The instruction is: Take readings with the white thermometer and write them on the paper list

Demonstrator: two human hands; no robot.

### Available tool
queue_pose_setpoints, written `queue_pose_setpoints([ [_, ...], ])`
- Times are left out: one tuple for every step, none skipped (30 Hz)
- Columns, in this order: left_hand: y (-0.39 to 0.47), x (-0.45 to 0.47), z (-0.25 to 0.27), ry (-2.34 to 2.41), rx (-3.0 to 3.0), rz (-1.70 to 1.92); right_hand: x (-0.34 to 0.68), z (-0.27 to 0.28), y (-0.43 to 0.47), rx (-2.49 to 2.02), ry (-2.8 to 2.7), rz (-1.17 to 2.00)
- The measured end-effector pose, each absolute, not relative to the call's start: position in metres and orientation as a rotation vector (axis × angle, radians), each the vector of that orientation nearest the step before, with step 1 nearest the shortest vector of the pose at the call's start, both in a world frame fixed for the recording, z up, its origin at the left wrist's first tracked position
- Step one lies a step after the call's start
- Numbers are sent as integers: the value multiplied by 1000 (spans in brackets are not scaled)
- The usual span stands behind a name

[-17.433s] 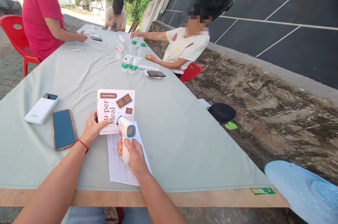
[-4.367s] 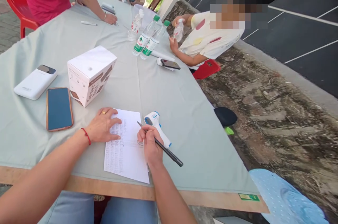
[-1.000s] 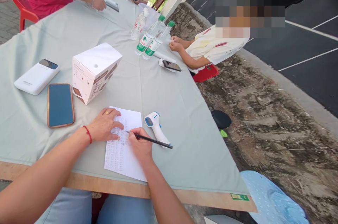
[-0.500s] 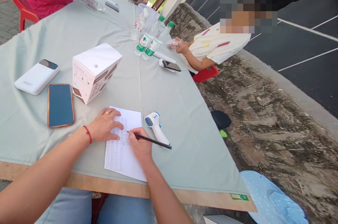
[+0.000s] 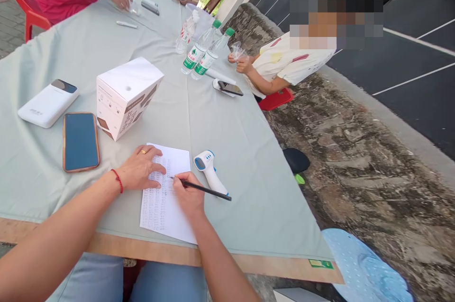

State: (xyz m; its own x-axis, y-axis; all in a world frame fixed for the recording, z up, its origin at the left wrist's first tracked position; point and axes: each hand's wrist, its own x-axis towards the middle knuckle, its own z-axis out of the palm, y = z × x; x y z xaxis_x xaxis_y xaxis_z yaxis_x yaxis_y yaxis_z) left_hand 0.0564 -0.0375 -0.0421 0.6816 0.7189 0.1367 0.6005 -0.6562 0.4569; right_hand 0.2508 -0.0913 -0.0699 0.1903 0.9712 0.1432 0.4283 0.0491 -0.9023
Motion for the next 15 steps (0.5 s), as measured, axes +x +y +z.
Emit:
queue_pose_setpoints([
  [-37,56,-42,1029,2519,435,251,-70,-91,-1537,-1375,727],
  [-37,56,-42,1026,2518,436,251,-70,-91,-1540,-1363,720],
  [-37,56,-42,1024,2516,435,250,-69,-91,-1544,-1356,716],
  [-37,56,-42,1025,2514,433,250,-69,-91,-1549,-1354,714],
  [-37,56,-43,1026,2514,432,250,-68,-91,-1557,-1355,713],
  [-37,57,-43,1027,2514,433,250,-68,-91,-1563,-1360,715],
  [-37,57,-43,1027,2514,437,250,-68,-91,-1568,-1365,717],
  [-38,57,-43,1027,2515,442,249,-67,-91,-1569,-1372,721],
  [-38,57,-43,1026,2514,445,249,-68,-91,-1564,-1379,725],
  [-38,57,-43,1024,2511,446,249,-68,-91,-1556,-1387,726],
  [-38,57,-43,1024,2506,444,250,-68,-91,-1546,-1396,725],
  [-37,56,-43,1025,2499,442,250,-69,-91,-1538,-1406,718],
  [-37,56,-43,1025,2493,439,250,-70,-91,-1534,-1416,703],
  [-37,56,-43,1024,2487,436,251,-71,-91,-1530,-1426,677],
  [-37,55,-44,1023,2484,434,253,-71,-91,-1525,-1434,637],
])
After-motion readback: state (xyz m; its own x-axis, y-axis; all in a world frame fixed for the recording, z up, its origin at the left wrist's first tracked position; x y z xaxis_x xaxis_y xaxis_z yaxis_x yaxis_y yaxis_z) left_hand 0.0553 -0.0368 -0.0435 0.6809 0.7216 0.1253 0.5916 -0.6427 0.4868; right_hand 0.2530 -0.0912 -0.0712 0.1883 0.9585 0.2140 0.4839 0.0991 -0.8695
